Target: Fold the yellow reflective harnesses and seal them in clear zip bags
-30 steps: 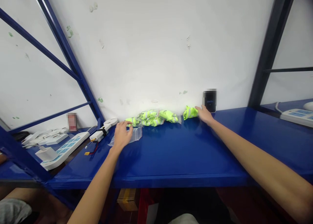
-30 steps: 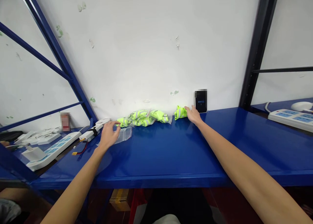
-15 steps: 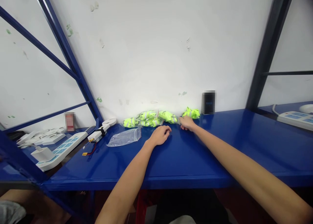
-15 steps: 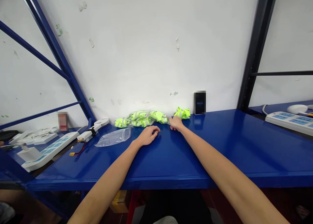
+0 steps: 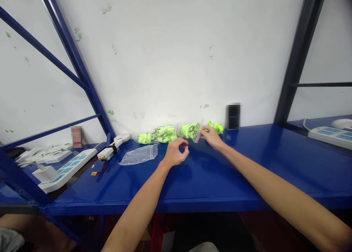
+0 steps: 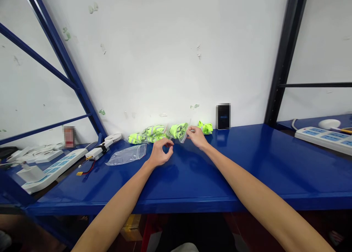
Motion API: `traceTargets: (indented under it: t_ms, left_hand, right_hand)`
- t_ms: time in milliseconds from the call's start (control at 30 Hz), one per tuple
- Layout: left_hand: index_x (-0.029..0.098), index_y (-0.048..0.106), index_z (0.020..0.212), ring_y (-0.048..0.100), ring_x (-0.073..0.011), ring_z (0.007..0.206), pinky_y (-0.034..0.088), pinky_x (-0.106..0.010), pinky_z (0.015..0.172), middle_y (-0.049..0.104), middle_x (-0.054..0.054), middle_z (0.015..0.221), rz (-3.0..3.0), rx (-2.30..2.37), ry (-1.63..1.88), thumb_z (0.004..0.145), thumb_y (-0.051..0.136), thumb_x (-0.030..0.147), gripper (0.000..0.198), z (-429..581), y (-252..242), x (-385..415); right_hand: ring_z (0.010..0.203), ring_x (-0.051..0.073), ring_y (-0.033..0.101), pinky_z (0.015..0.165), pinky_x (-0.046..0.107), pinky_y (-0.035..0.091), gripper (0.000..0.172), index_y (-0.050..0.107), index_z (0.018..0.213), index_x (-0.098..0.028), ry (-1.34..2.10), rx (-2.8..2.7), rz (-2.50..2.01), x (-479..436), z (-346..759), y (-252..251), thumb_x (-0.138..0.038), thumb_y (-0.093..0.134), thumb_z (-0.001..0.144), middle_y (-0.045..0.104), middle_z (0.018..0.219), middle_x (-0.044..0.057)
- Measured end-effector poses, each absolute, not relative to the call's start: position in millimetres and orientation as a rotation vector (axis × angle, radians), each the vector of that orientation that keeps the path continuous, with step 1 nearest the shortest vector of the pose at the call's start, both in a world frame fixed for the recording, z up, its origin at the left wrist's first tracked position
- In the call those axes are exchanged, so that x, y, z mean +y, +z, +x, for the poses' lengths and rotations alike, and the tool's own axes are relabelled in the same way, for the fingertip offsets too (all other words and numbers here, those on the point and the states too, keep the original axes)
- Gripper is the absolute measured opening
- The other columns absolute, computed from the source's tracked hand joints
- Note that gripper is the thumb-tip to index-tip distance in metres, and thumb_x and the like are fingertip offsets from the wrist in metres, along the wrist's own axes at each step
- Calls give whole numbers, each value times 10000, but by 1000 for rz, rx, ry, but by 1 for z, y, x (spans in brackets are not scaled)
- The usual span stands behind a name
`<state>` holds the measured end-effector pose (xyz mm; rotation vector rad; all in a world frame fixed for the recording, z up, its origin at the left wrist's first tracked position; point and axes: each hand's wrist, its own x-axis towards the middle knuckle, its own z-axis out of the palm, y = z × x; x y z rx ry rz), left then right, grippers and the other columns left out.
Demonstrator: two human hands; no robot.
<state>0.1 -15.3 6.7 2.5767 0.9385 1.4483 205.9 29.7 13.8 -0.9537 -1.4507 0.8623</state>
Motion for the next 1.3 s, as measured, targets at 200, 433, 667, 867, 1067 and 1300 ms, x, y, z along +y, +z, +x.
traceTargets:
  t_ms: [200, 433, 667, 867, 1067, 1300]
  left_hand:
    - [173, 597, 844, 460, -110, 600, 373, -246, 624, 555, 5, 702, 2465, 1096, 1413, 914, 458, 255, 176, 8, 3, -16]
    - [168, 550, 863, 388, -99, 571, 314, -231, 581, 465, 36, 658, 2261, 1047, 1300, 958, 412, 398, 285, 7, -4, -17]
    - [172, 521, 783, 309, -85, 507, 253, -233, 538, 370, 66, 559, 2188, 1085, 1358, 917, 491, 454, 314, 0, -8, -15]
    - [168, 529, 767, 385, -99, 569, 295, -237, 586, 445, 39, 621, 2312, 1089, 1346, 937, 429, 339, 261, -3, -5, -12]
    - [172, 457, 611, 351, -91, 523, 277, -244, 565, 379, 51, 541, 2302, 1210, 1488, 840, 481, 226, 236, 1, 0, -13]
    - [189, 349, 491, 371, -115, 544, 292, -273, 581, 351, 24, 524, 2230, 1348, 1467, 909, 409, 363, 457, -18, -5, -1]
  right_hand:
    - [959, 190, 548, 889, 346, 463, 108, 546, 694, -188, 520, -1902, -739, 8, 192, 6, -228, 527, 792, 502, 1029, 58]
    - [975, 196, 548, 919, 353, 425, 283, 585, 760, -196, 488, -2001, -769, -4, 181, 6, -355, 440, 944, 498, 1057, 54]
    - [983, 193, 581, 889, 343, 453, 285, 671, 812, -187, 457, -2042, -754, -6, 180, 6, -329, 463, 945, 529, 1117, 78]
    - [929, 186, 609, 794, 310, 499, 236, 684, 796, -188, 403, -2021, -747, -5, 176, 3, -286, 499, 904, 599, 1075, 80]
    - [811, 205, 637, 734, 325, 507, 186, 601, 759, -177, 429, -1682, -916, 17, 189, -2, -277, 472, 849, 680, 862, 74]
    - [746, 188, 663, 698, 326, 534, 128, 477, 836, -211, 612, -1587, -911, 22, 198, -2, -335, 488, 863, 683, 980, 74]
